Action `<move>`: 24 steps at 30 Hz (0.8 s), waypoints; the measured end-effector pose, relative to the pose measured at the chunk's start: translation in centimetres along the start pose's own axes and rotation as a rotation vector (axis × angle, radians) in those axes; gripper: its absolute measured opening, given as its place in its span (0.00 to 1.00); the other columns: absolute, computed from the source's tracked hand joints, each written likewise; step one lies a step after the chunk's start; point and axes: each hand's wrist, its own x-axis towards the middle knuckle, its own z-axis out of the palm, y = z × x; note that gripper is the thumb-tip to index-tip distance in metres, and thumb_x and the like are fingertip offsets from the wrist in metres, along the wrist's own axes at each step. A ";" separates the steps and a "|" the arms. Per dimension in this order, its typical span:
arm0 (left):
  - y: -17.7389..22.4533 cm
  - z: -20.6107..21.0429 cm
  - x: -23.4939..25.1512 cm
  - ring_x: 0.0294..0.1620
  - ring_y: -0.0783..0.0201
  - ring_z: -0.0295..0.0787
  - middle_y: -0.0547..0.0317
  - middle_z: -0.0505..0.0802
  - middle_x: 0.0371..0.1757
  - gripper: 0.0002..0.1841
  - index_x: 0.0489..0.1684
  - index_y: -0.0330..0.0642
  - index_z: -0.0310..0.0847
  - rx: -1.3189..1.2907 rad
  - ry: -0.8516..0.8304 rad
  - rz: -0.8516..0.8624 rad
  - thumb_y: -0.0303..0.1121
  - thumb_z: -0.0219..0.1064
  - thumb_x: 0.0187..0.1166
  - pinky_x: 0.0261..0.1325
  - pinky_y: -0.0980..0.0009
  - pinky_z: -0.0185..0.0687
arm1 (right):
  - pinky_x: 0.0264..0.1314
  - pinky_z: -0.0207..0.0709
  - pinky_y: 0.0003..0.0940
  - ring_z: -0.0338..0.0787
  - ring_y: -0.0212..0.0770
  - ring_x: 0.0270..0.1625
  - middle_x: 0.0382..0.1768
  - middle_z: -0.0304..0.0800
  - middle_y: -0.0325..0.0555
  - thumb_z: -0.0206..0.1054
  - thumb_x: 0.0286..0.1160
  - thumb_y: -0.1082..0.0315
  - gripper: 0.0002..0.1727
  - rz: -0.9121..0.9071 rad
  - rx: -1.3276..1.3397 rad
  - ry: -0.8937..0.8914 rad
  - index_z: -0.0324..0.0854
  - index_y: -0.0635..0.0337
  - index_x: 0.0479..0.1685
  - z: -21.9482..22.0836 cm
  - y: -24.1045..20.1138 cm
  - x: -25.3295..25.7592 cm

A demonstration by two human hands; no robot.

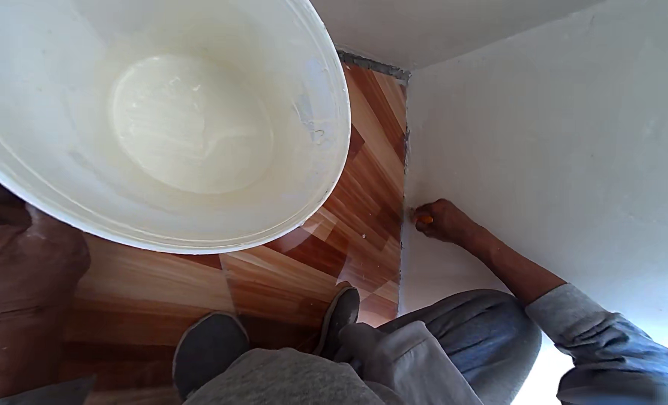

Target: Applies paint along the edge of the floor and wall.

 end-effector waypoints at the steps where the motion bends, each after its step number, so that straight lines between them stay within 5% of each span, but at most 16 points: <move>1: 0.3 0.0 -0.2 0.61 0.78 0.81 0.48 0.87 0.57 0.21 0.63 0.20 0.74 0.046 -0.003 -0.038 0.35 0.55 0.90 0.69 0.78 0.74 | 0.48 0.86 0.58 0.95 0.56 0.42 0.39 0.95 0.56 0.68 0.76 0.65 0.11 -0.009 -0.011 0.113 0.92 0.63 0.44 -0.1 0.0 0.2; 3: 0.7 -0.1 -0.3 0.62 0.72 0.81 0.38 0.86 0.59 0.24 0.66 0.17 0.72 0.115 -0.026 -0.097 0.37 0.53 0.91 0.70 0.75 0.74 | 0.40 0.88 0.56 0.94 0.56 0.36 0.40 0.94 0.56 0.68 0.74 0.69 0.12 -0.064 -0.061 0.319 0.91 0.65 0.50 0.2 0.6 1.1; 5: 0.7 -0.3 0.0 0.60 0.76 0.79 0.43 0.85 0.59 0.23 0.67 0.17 0.70 0.083 -0.044 -0.084 0.35 0.54 0.90 0.69 0.78 0.72 | 0.37 0.87 0.55 0.94 0.56 0.34 0.40 0.93 0.56 0.67 0.73 0.69 0.13 -0.071 -0.101 0.359 0.91 0.65 0.50 1.0 1.0 1.5; 8: 0.6 -0.2 0.3 0.57 0.83 0.78 0.52 0.85 0.54 0.18 0.60 0.19 0.72 -0.010 -0.034 -0.005 0.31 0.56 0.87 0.65 0.82 0.72 | 0.54 0.84 0.62 0.94 0.62 0.49 0.45 0.93 0.61 0.64 0.78 0.65 0.15 0.032 -0.066 0.034 0.89 0.66 0.52 2.5 0.3 0.4; 12: 1.0 0.0 0.4 0.57 0.84 0.78 0.53 0.85 0.55 0.19 0.62 0.18 0.72 -0.017 -0.037 -0.021 0.31 0.57 0.87 0.66 0.84 0.72 | 0.56 0.81 0.64 0.92 0.62 0.53 0.43 0.93 0.60 0.67 0.74 0.63 0.13 0.101 -0.063 -0.230 0.89 0.63 0.45 2.5 -1.5 -0.2; 14: 1.1 0.0 0.4 0.58 0.84 0.79 0.54 0.86 0.55 0.19 0.61 0.19 0.73 0.000 -0.025 0.005 0.32 0.57 0.87 0.67 0.83 0.72 | 0.57 0.81 0.65 0.92 0.63 0.52 0.43 0.93 0.61 0.69 0.77 0.63 0.12 0.131 -0.029 -0.111 0.90 0.64 0.47 0.6 -1.9 0.4; 16: 1.4 -0.1 0.3 0.61 0.81 0.79 0.47 0.86 0.59 0.21 0.64 0.16 0.72 0.021 -0.036 -0.004 0.33 0.56 0.88 0.70 0.80 0.71 | 0.48 0.84 0.66 0.94 0.64 0.44 0.40 0.94 0.61 0.69 0.78 0.64 0.12 0.085 -0.067 0.171 0.91 0.64 0.49 -0.8 -1.0 1.4; 19: 1.6 0.1 0.3 0.62 0.80 0.79 0.51 0.85 0.59 0.21 0.64 0.19 0.72 -0.009 -0.036 0.000 0.33 0.58 0.86 0.71 0.79 0.72 | 0.32 0.85 0.57 0.92 0.62 0.32 0.38 0.92 0.61 0.66 0.80 0.66 0.13 -0.071 -0.263 0.459 0.88 0.67 0.50 -2.1 0.2 2.9; 22: 1.7 0.1 0.7 0.67 0.78 0.78 0.51 0.85 0.65 0.23 0.69 0.20 0.71 -0.078 -0.048 0.065 0.32 0.61 0.83 0.74 0.77 0.71 | 0.34 0.85 0.58 0.92 0.62 0.34 0.37 0.90 0.61 0.63 0.82 0.67 0.12 -0.038 -0.356 0.261 0.86 0.68 0.47 -0.2 -1.2 1.5; 24: 1.6 0.1 0.8 0.64 0.80 0.78 0.50 0.85 0.63 0.23 0.67 0.18 0.71 -0.066 -0.054 0.071 0.33 0.61 0.83 0.72 0.79 0.71 | 0.46 0.83 0.63 0.92 0.67 0.46 0.43 0.90 0.66 0.58 0.84 0.70 0.13 0.029 -0.305 -0.041 0.84 0.71 0.49 1.9 -2.9 -0.1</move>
